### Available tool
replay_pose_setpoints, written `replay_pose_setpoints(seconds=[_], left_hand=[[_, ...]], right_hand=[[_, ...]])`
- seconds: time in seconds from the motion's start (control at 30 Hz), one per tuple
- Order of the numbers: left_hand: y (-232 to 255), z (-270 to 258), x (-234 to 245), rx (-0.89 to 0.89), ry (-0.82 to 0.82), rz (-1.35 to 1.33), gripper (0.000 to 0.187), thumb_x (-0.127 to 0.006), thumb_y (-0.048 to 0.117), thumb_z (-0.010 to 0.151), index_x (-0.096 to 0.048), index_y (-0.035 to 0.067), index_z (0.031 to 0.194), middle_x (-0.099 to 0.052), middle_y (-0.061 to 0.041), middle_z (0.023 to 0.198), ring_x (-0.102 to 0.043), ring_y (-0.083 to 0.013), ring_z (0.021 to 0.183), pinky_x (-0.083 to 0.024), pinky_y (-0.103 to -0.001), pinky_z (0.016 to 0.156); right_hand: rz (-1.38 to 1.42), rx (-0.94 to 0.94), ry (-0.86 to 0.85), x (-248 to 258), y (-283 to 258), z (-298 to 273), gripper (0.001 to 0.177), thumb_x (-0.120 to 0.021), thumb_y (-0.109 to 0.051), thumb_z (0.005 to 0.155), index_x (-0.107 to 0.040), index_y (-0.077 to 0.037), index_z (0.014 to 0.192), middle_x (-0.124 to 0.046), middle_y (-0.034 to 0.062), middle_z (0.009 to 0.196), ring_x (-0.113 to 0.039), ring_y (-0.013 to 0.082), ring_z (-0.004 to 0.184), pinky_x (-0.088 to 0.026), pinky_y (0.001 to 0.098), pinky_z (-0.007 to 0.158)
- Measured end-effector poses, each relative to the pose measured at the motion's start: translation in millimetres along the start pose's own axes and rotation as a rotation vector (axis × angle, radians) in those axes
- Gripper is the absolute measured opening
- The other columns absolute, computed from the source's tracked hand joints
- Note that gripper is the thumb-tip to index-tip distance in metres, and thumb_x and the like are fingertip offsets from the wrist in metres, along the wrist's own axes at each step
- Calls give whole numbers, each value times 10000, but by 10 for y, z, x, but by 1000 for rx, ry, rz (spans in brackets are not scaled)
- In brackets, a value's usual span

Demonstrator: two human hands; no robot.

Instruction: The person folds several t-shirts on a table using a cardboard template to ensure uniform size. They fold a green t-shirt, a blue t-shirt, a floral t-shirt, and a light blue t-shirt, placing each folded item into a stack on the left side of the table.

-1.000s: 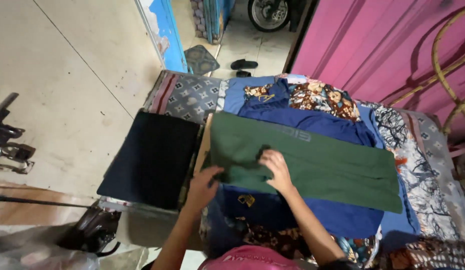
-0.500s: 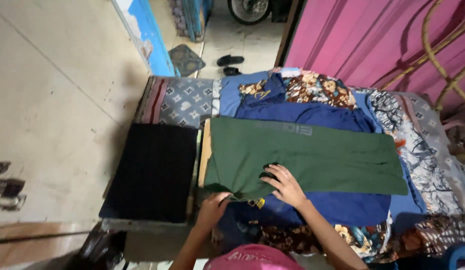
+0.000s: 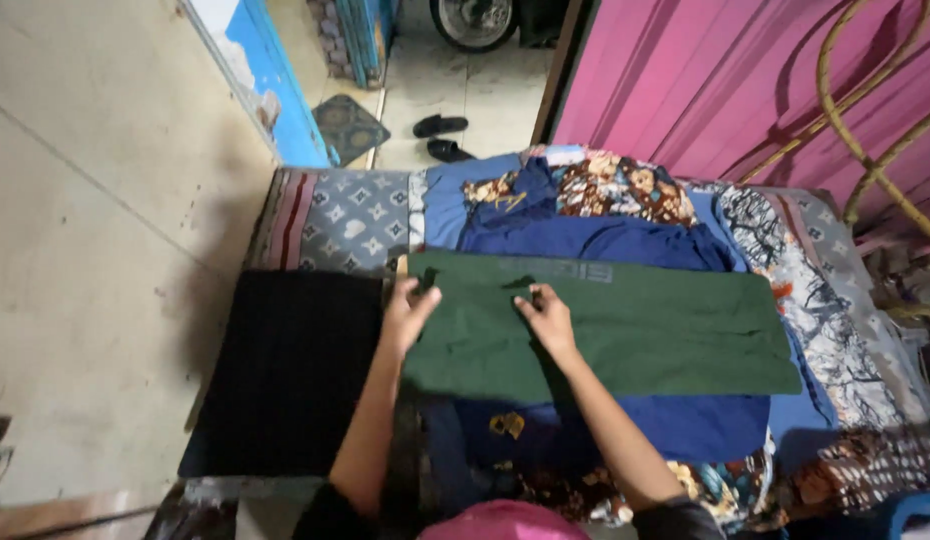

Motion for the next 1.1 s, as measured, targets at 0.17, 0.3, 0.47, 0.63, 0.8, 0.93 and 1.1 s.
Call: replay_pose_setpoints(seconds=[0.17, 0.3, 0.47, 0.63, 0.8, 0.93, 1.1], left_hand=[[376, -283, -15, 32, -182, 386, 765, -806, 373, 877, -446, 129, 1507, -591, -290, 1395, -609, -411, 1269, -533, -485, 1070], [567, -485, 24, 57, -81, 494, 543, -673, 325, 975, -443, 196, 1450, -612, -272, 1367, -641, -426, 1213, -558, -528, 1011], [382, -148, 106, 63, -131, 739, 747, -646, 724, 872, -526, 188, 1378, -735, -205, 1184, -722, -398, 1083, -592, -535, 900], [97, 914, 119, -640, 271, 891, 288, -559, 475, 1026, -745, 279, 1126, -703, -37, 891, -709, -259, 999, -494, -382, 998], [355, 1198, 12, -580, -187, 848, 323, -604, 506, 985, -766, 244, 1081, -778, -71, 933, -736, -269, 972, -536, -405, 947], [405, 1370, 94, -394, -386, 865, 489, -590, 564, 975, -710, 96, 895, -748, -160, 862, -712, -403, 908, -552, -506, 826], [-86, 1533, 203, -368, -262, 916, 529, -529, 610, 988, -694, 130, 841, -752, -149, 856, -718, -397, 943, -556, -530, 877]], right_hand=[[9, 72, 87, 106, -315, -114, 310, -741, -292, 931, -688, -202, 1223, -769, 152, 946, -723, 384, 984, -568, 505, 842], [-188, 80, 103, 104, -343, -73, 343, -726, -275, 941, -631, -185, 1258, -735, 169, 1033, -712, 420, 1000, -574, 551, 840], [-577, 469, 216, 146, -1122, -376, 574, -784, -202, 828, -566, -114, 1351, -603, 180, 1256, -665, 401, 1085, -578, 493, 868], [-780, 660, -96, -244, -1139, -552, 642, -438, -628, 1004, -363, -353, 1580, -314, 60, 1666, -220, 347, 1541, -103, 758, 1140], [-850, 645, -109, -326, -1036, -541, 651, -327, -645, 1019, -309, -365, 1606, -306, 45, 1673, -262, 343, 1529, -146, 756, 1135], [-850, 617, -163, -343, -974, -518, 682, -299, -673, 1011, -238, -385, 1627, -261, 45, 1685, -272, 346, 1520, -202, 760, 1120], [-859, 599, -189, -362, -973, -482, 697, -271, -716, 1000, -241, -397, 1619, -269, 26, 1681, -261, 320, 1530, -193, 750, 1139]])
Point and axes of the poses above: each hand's wrist, its own z-axis towards the middle knuckle, its own x-axis out of the back of the hand, y = z × x, the point moved 3 cm from there along z, towards the middle knuckle
